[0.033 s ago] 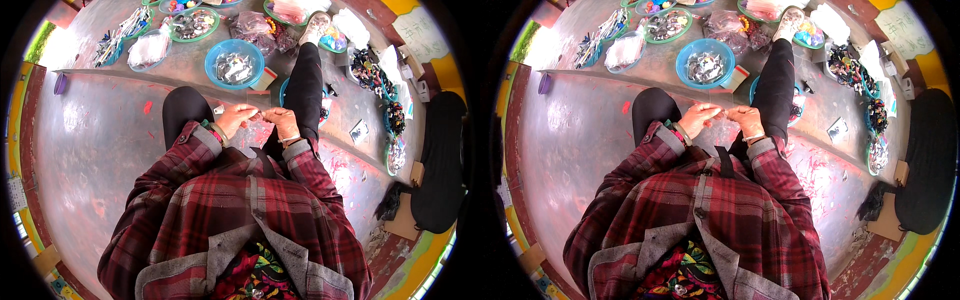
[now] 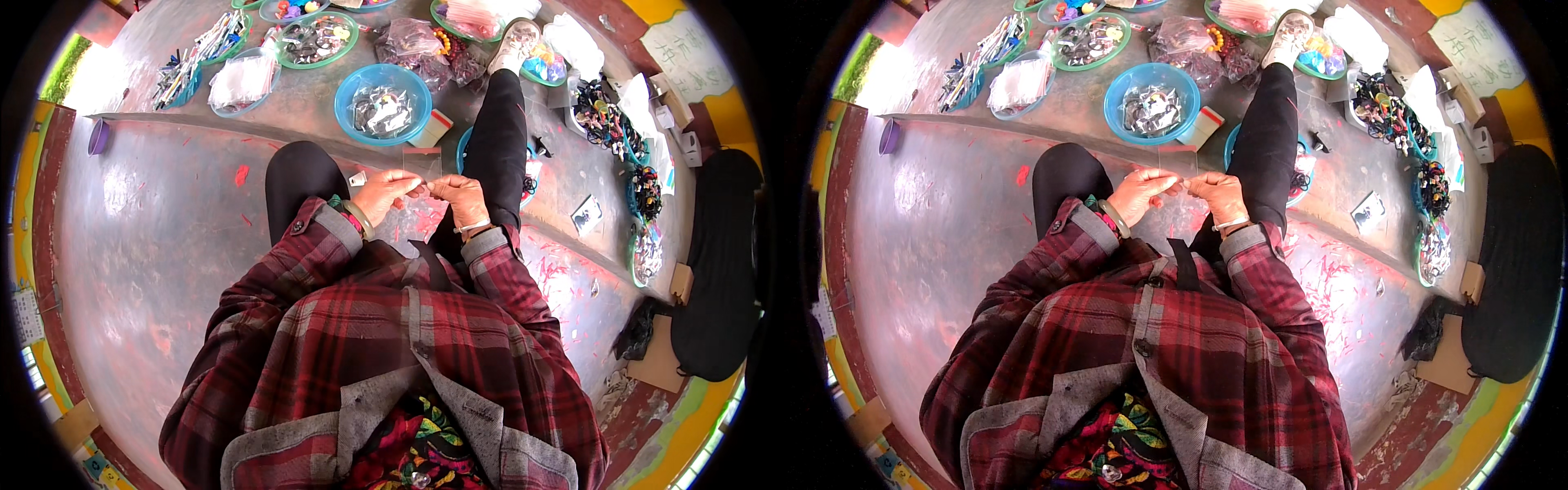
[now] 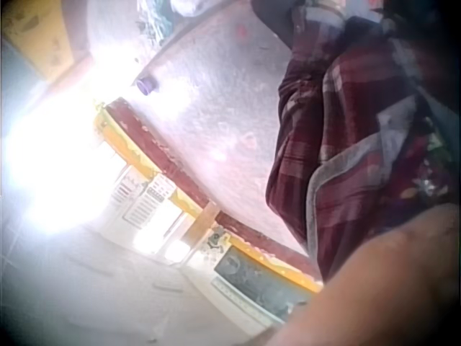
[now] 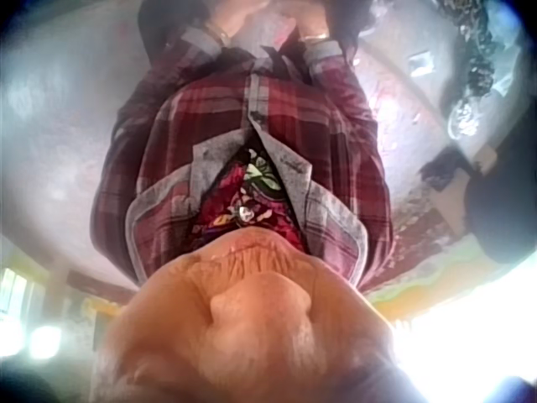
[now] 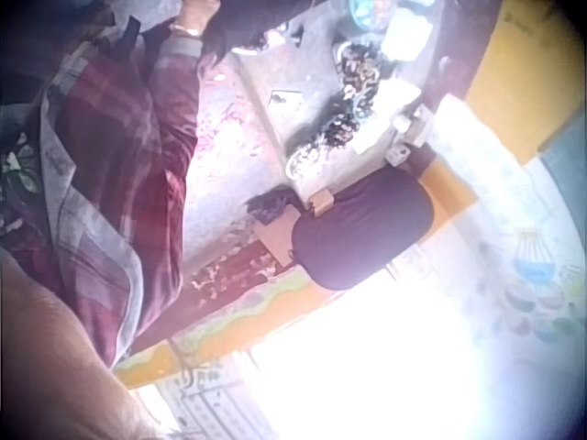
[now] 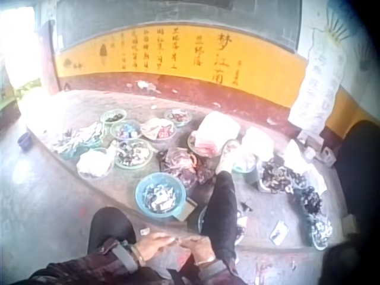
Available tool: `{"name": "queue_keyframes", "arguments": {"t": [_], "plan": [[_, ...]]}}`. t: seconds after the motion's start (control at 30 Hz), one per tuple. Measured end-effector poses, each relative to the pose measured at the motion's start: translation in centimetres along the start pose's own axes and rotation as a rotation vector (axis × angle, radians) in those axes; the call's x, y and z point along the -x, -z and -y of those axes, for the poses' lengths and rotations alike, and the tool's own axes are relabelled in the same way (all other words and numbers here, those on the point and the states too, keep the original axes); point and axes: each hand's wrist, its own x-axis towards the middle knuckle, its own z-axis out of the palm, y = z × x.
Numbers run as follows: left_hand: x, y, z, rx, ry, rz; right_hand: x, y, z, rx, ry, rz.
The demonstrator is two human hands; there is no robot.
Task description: The person sits on the floor surrounded by bowls of craft supplies and repeatedly picks up small items, places them into clear plastic bags, and seals them. They handle items one at a time, occasionally picking up a small white card to include in the packaging.
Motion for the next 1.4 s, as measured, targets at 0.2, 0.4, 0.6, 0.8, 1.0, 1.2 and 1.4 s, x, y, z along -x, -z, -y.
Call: {"name": "queue_keyframes", "arguments": {"t": [0.2,0.4,0.6,0.8,1.0,1.2,1.4], "plan": [[-0.3,0.2,0.6,-0.030,-0.010,-0.008,-0.3,0.2,-0.3,-0.014,0.001,0.023],[-0.7,0.8,0.8,-0.067,-0.062,-0.056,0.2,-0.5,0.2,0.086,-0.048,0.098],[-0.5,0.3,0.6,-0.021,-0.035,-0.026,0.1,-0.1,0.0,0.068,-0.062,0.102],[-0.6,0.5,0.9,-0.043,-0.013,0.027,-0.2,0.2,-0.2,0.037,-0.050,0.124],[-0.5,0.3,0.7,-0.014,-0.002,0.032,0.0,0.1,0.0,-0.016,-0.067,0.147],[-0.6,0.3,0.9,0.007,-0.014,-0.006,0.0,-0.1,0.1,-0.056,-0.090,0.176],[-0.7,0.4,0.9,-0.045,-0.070,-0.065,-0.3,0.5,-0.7,-0.006,-0.101,0.203]]}}
